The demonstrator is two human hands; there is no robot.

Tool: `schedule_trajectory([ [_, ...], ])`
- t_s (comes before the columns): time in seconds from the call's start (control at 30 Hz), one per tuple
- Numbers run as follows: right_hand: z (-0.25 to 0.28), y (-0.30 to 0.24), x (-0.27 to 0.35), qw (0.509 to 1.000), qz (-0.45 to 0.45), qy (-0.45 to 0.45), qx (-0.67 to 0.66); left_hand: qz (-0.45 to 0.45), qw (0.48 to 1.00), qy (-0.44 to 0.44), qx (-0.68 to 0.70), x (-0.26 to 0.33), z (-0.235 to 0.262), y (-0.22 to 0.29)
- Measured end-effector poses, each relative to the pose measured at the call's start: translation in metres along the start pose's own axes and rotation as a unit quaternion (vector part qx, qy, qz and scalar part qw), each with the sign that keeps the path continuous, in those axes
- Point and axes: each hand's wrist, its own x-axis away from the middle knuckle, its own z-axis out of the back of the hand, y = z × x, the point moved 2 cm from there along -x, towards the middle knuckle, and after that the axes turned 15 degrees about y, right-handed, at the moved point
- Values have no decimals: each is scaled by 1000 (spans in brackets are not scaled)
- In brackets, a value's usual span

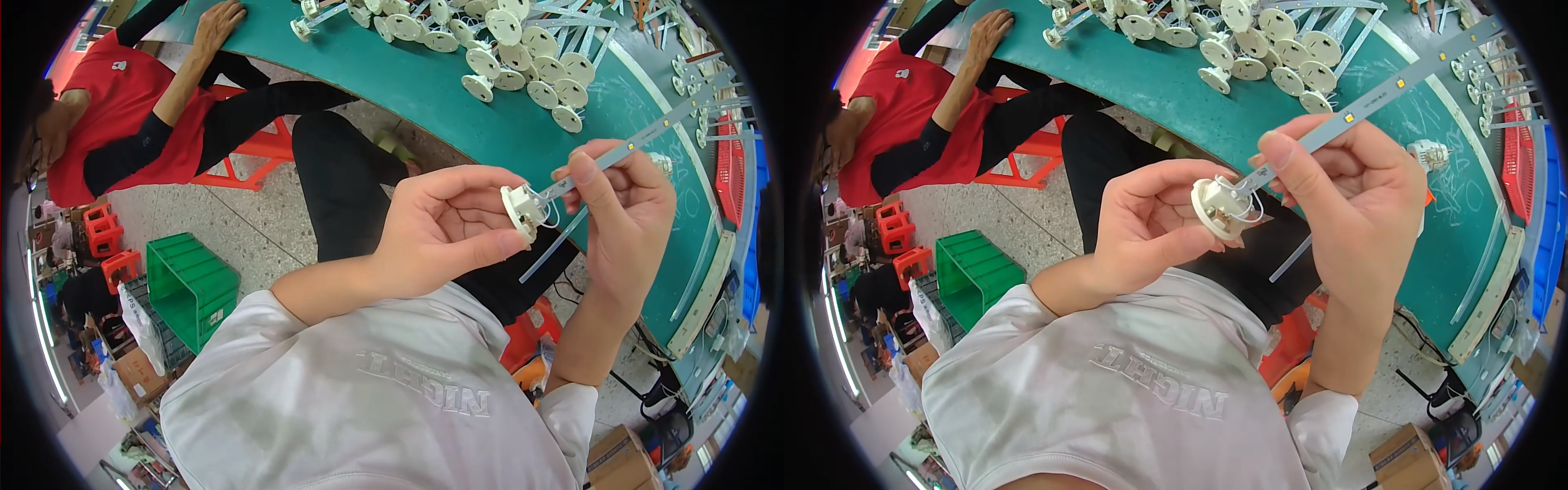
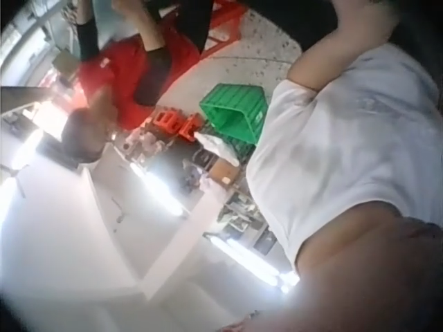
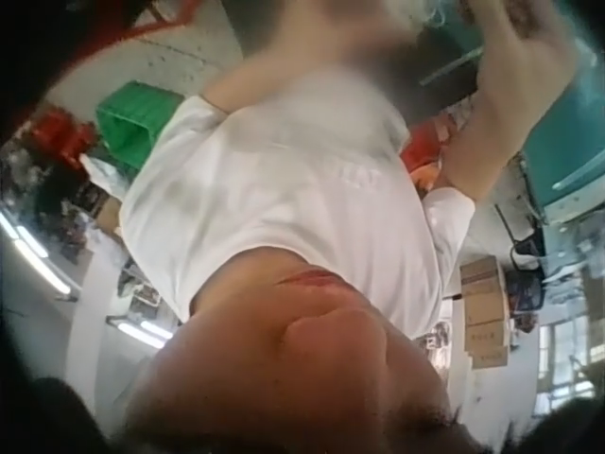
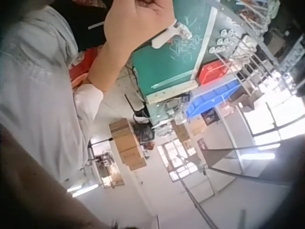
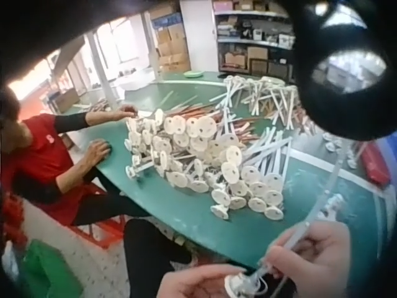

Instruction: Using a hot glue gun to attach plastic circular mounts to specific points on an LED light strip.

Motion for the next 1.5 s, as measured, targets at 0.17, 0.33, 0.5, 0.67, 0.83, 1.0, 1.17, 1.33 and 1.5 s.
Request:
schedule_trajectory([
  [0.17,4,0,3,997,39,-31,53,-33,999,2,-4,2,0,0],
  [0.33,47,-1,-15,960,155,136,188,-81,996,-1,-32,-1,7,1],
  [0.5,128,40,-32,662,286,229,654,-73,997,20,-31,-3,13,2],
  [0.67,86,29,-7,894,136,283,319,-58,998,-1,-37,-4,12,0],
  [0.83,2,21,21,983,-10,52,-174,-4,1000,-2,-12,-4,5,-1],
  [1.0,-4,28,29,984,24,87,-155,14,1000,-1,6,-1,5,2],
  [1.17,-6,29,35,981,52,109,-153,15,1000,-3,11,4,7,2],
  [1.33,-5,32,41,985,73,66,-139,-2,1000,-16,-9,7,10,-1],
  [1.5,-5,34,41,986,75,73,-130,10,1000,-9,-14,6,9,-1],
])
